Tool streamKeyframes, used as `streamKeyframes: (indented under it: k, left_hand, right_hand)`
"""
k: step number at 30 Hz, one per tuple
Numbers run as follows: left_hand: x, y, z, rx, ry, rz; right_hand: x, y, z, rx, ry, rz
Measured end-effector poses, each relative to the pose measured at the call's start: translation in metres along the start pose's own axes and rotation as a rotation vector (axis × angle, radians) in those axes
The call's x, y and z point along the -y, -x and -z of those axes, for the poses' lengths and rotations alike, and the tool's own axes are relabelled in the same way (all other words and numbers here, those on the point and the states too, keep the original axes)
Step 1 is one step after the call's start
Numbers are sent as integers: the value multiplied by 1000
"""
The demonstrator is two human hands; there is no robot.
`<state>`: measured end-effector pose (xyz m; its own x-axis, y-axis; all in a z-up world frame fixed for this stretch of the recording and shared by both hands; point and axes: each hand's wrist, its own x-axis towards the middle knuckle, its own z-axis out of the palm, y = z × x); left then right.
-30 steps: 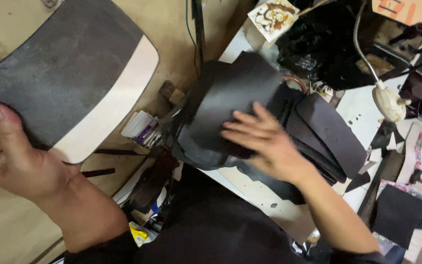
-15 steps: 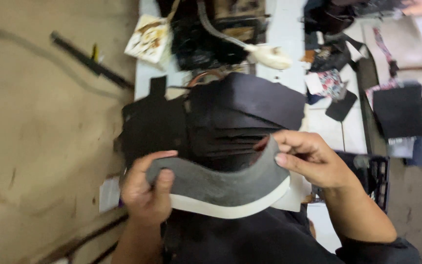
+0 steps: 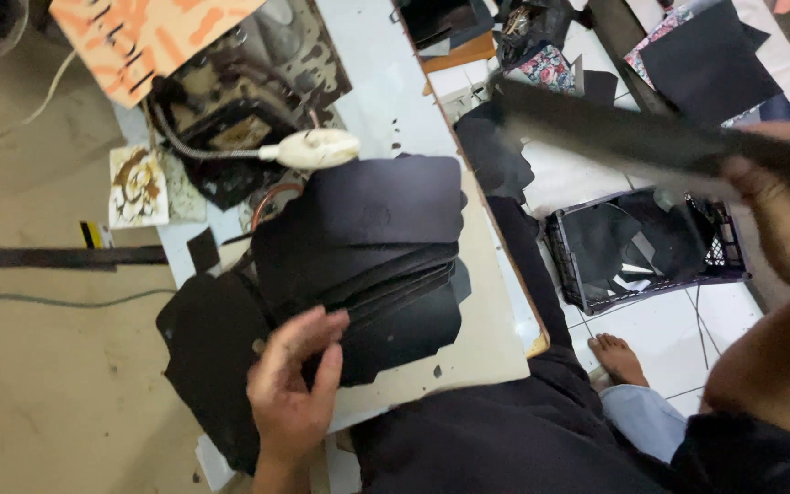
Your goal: Peeling the protective backing from pre-cut leather pieces in a workshop.
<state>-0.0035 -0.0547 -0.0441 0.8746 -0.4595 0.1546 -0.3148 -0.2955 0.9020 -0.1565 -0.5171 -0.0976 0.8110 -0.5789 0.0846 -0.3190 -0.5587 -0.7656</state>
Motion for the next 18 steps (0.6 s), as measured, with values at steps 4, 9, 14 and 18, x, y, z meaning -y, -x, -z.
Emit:
streamKeyframes:
  k: [4, 9, 14, 18]
  left_hand:
    - [49, 41, -19, 188, -102, 82]
    - [74, 64, -51, 352, -114, 48]
    - [80, 69, -55, 344, -71, 247]
    - [85, 68, -51, 338, -28, 265]
  right_hand:
    - [22, -31, -5, -61, 93, 379]
    - [-20, -88, -90, -82, 171, 484]
    - [-107, -111, -256, 328, 296, 330]
    - [-90, -92, -287, 721, 259, 214]
